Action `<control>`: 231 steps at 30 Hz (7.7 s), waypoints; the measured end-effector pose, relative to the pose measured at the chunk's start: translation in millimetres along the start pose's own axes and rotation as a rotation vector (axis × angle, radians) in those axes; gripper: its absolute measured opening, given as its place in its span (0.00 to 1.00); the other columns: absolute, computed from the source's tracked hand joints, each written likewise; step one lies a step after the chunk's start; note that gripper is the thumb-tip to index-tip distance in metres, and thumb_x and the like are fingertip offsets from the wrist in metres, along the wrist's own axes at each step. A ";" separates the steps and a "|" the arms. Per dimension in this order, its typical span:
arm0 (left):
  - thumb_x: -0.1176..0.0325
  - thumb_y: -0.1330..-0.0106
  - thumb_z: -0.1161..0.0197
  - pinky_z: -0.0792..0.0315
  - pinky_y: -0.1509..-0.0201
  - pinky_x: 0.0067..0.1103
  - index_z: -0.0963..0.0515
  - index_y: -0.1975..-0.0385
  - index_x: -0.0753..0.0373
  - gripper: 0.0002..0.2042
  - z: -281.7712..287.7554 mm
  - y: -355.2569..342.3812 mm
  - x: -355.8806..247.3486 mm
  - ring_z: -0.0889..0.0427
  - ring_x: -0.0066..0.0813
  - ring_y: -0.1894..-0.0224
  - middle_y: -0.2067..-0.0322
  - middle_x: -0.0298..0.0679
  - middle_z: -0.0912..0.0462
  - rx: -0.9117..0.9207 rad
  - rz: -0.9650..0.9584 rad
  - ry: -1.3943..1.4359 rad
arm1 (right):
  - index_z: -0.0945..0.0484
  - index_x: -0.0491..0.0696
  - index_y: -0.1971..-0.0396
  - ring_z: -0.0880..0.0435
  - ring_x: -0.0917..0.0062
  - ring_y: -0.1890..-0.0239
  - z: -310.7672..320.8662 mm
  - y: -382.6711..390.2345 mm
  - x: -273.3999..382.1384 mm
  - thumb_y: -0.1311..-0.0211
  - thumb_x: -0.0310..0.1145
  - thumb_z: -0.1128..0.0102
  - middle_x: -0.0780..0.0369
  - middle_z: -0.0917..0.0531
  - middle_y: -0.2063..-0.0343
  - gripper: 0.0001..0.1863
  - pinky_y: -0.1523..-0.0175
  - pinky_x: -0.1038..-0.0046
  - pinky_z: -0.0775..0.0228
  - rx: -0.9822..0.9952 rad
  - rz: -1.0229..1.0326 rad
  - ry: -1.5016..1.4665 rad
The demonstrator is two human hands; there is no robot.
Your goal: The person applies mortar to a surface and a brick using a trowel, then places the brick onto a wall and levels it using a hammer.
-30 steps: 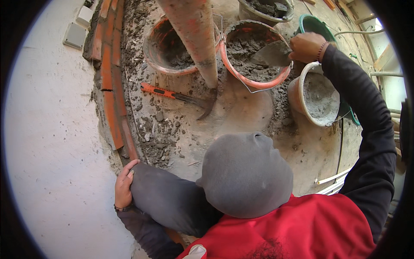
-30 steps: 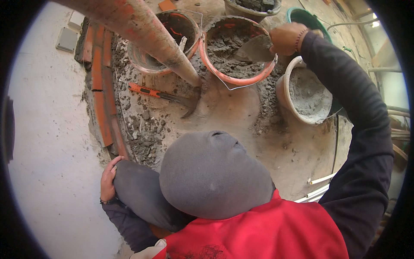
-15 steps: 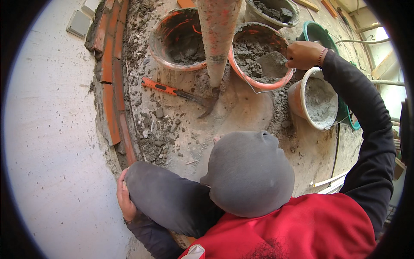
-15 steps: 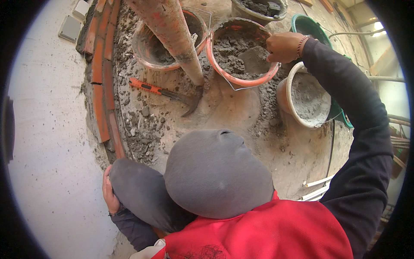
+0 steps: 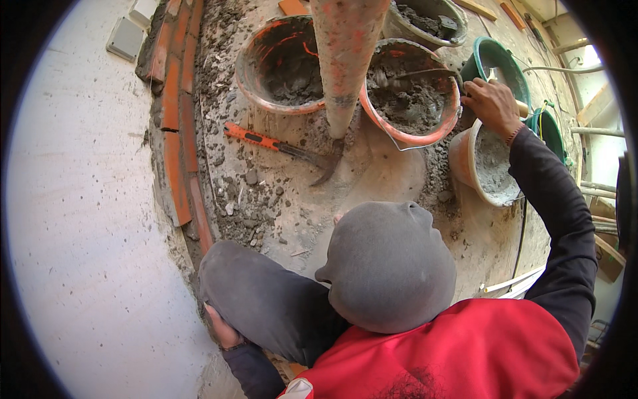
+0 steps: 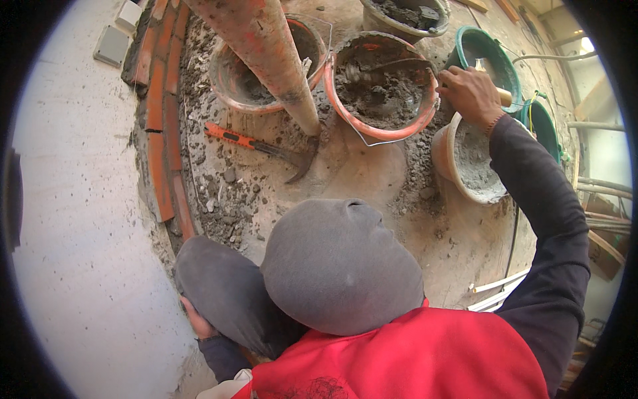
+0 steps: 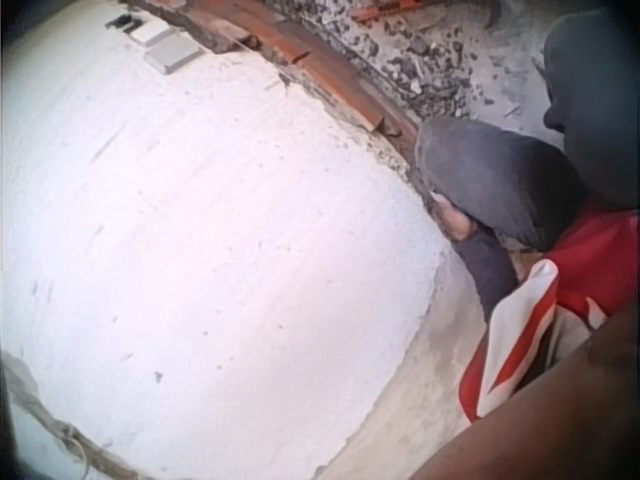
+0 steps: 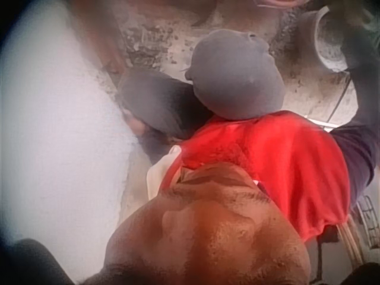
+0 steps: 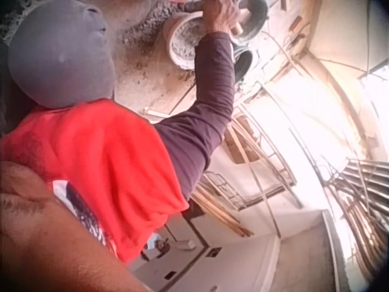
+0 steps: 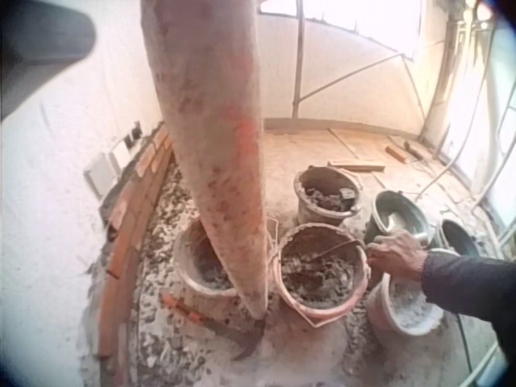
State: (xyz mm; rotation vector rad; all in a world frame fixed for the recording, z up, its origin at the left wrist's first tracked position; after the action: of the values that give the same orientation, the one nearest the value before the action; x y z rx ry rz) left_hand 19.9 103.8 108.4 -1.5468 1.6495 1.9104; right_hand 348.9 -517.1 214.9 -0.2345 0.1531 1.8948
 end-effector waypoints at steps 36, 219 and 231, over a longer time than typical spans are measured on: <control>0.48 0.24 0.59 0.37 0.36 0.29 0.37 0.37 0.70 0.30 -15.4 -20.4 -21.9 0.29 0.36 0.41 0.40 0.45 0.30 0.159 -0.135 -0.090 | 0.21 0.39 0.78 0.22 0.68 0.85 -51.8 -51.6 1.4 0.35 0.42 0.48 0.56 0.23 0.87 0.22 0.77 0.65 0.29 0.670 0.082 -0.320; 0.55 0.44 0.36 0.28 0.47 0.27 0.23 0.54 0.76 0.27 -50.1 58.4 -145.9 0.17 0.37 0.58 0.62 0.51 0.15 -0.007 -0.143 -1.023 | 0.34 0.51 0.66 0.27 0.80 0.81 -16.9 -170.3 539.7 0.38 0.30 0.50 0.66 0.29 0.78 0.04 0.78 0.73 0.30 1.018 -0.068 -3.229; 0.53 0.43 0.35 0.29 0.47 0.27 0.23 0.53 0.75 0.28 -48.7 54.8 -145.6 0.17 0.38 0.57 0.61 0.50 0.15 0.029 -0.133 -0.996 | 0.37 0.47 0.65 0.27 0.77 0.82 6.2 -232.2 549.3 0.41 0.29 0.50 0.63 0.28 0.78 0.07 0.80 0.71 0.29 0.406 -0.435 -2.746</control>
State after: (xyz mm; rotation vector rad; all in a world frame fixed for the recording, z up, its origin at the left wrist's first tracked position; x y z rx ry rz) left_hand 74.0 111.4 262.0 -0.4658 1.0633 2.0262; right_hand 393.1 65.0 92.8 2.2224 -1.1807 0.3533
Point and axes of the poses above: each hand's wrist, its own y-axis away from the middle knuckle, its own z-axis out of the back of the hand, x = y × z, the point moved 5 cm from there along -y, towards the middle knuckle
